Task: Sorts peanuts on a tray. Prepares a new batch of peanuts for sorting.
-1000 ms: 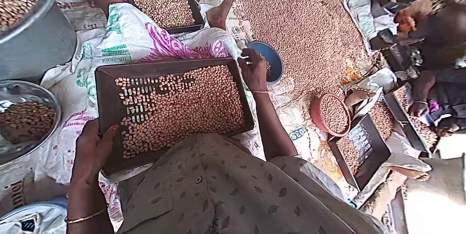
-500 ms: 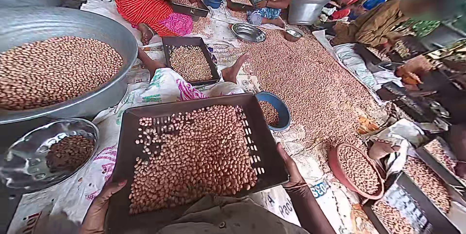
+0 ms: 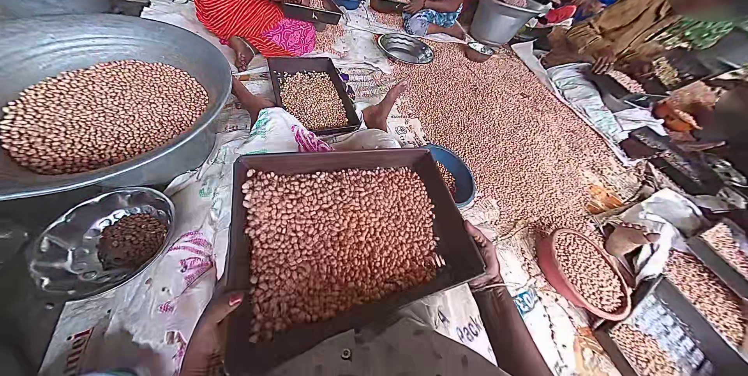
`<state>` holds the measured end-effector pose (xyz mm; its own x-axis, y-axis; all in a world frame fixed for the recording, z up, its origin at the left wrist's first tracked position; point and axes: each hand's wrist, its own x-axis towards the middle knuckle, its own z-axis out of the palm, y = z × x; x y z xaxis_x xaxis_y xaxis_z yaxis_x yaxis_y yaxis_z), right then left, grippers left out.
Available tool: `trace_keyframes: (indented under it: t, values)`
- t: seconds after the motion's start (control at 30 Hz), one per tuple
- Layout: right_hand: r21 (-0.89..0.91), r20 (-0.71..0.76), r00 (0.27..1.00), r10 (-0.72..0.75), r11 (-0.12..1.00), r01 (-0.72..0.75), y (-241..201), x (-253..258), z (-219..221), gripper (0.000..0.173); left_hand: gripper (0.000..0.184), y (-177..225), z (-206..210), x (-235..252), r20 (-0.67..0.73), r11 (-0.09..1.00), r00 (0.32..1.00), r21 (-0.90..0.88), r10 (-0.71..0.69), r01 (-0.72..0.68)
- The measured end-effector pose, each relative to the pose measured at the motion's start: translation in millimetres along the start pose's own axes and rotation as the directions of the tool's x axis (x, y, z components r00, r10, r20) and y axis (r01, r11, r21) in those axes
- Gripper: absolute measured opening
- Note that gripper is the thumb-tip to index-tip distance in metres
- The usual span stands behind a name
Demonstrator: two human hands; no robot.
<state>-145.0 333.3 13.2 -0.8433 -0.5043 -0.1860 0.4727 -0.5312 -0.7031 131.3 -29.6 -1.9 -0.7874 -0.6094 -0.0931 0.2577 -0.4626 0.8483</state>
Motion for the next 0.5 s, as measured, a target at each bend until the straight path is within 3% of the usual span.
trace_keyframes:
  t: [0.07,0.1,0.17,0.2,0.23,0.27,0.33,0.37,0.4,0.43,0.47,0.5]
  values:
    - [-0.004,-0.041,0.999,0.004,1.0,-0.004,-12.7,38.2,10.6,0.034,0.023,5.5,19.7,41.1,0.013,1.0,1.0,-0.015,0.017,-0.017]
    - [-0.016,-0.104,0.995,0.005,1.0,-0.007,-6.2,49.4,25.3,0.037,0.02,3.2,6.4,67.0,0.069,0.993,0.997,-0.115,0.02,-0.012]
    - [-0.109,-0.197,0.98,0.004,0.994,-0.026,23.3,47.8,52.6,0.04,0.035,-1.3,-32.8,90.9,0.156,0.98,0.985,-0.198,0.067,-0.035]
    - [-0.153,-0.193,0.981,0.005,0.988,-0.035,38.1,33.7,59.4,0.041,0.04,9.7,-21.3,79.5,-0.095,0.993,0.995,-0.109,0.041,-0.052]
    - [-0.171,-0.164,0.986,0.009,0.985,-0.038,50.0,15.2,59.6,0.042,0.043,18.5,-17.2,66.8,-0.275,0.997,0.96,-0.038,0.055,-0.068]
    - [-0.168,-0.129,0.991,0.021,0.985,-0.043,56.3,-5.1,51.9,0.041,0.045,17.9,-26.0,49.6,-0.346,0.992,0.932,-0.025,0.107,-0.124]
    - [-0.113,-0.122,0.992,0.023,0.993,-0.037,44.3,-27.0,28.8,0.035,0.029,-6.1,-50.7,11.4,-0.14,0.981,0.971,-0.002,0.193,-0.195]
    - [-0.082,-0.12,0.993,0.017,0.996,-0.027,31.4,-26.0,16.5,0.031,0.013,-15.0,-47.2,-0.5,-0.065,0.988,0.986,0.019,0.154,-0.153]
    - [-0.051,-0.09,0.996,0.019,0.998,-0.024,16.2,-15.3,3.7,0.03,0.013,-19.5,-35.1,-4.2,-0.025,0.996,0.996,0.026,0.09,-0.089]
    - [-0.037,-0.059,0.998,0.025,0.999,-0.028,2.5,0.9,-6.2,0.031,0.028,-16.2,-13.2,0.1,-0.008,0.999,0.999,0.023,0.033,-0.033]
    - [-0.038,-0.07,0.997,0.022,0.999,-0.025,-6.6,21.0,-9.0,0.032,0.031,-10.4,5.3,14.5,0.003,1.0,1.0,0.026,0.006,-0.006]
    - [-0.045,-0.098,0.995,0.017,0.999,-0.021,-9.2,38.8,-5.2,0.034,0.023,-7.3,13.8,34.6,0.005,1.0,1.0,-0.002,-0.006,0.006]
